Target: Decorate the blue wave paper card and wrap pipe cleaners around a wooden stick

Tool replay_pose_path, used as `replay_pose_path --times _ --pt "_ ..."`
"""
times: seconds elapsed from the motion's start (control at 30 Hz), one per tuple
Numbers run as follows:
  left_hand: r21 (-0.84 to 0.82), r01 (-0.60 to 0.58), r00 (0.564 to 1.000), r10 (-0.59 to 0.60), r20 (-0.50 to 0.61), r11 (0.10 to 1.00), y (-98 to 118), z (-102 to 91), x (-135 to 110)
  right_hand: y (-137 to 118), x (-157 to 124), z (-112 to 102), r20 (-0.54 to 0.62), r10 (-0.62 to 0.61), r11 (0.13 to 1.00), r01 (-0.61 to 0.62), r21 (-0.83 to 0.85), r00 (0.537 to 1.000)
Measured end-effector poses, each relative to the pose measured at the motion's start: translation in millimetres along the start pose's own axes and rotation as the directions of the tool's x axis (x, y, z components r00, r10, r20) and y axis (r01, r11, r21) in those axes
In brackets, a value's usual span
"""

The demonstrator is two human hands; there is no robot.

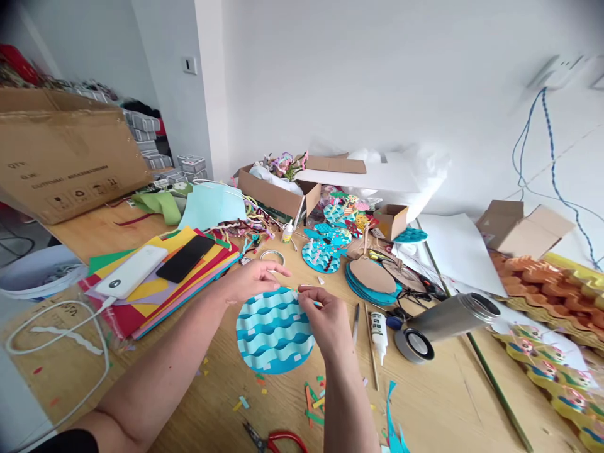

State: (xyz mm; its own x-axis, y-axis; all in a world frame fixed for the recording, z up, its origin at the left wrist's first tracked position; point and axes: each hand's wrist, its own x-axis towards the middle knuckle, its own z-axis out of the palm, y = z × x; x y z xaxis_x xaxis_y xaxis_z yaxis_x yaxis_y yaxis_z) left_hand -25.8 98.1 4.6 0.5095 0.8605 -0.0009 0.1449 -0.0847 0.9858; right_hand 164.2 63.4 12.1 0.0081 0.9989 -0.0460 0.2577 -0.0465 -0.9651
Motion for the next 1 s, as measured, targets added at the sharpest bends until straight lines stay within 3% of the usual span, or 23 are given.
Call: replay_pose_path --times 0.33,0.5,1.0 --pt "0.015 0.006 1.0 -0.006 0.013 1.0 -1.8 0.0 1.1 1.0 -1.5 -1.1 0.041 -0.005 1.0 0.004 0.024 0.999" --pt "0.058 0.003 0.999 -0.006 0.053 0.998 -0.7 1.1 0.0 -2.5 -3.0 -5.5 0.135 -0.063 0.998 0.063 0.005 0.989" --pt "0.133 0.049 0.978 -0.075 0.195 0.99 7.7 6.6 -4.3 -8.2 -5.3 -16.5 0.433 -0.183 0.963 0.25 -0.103 0.883"
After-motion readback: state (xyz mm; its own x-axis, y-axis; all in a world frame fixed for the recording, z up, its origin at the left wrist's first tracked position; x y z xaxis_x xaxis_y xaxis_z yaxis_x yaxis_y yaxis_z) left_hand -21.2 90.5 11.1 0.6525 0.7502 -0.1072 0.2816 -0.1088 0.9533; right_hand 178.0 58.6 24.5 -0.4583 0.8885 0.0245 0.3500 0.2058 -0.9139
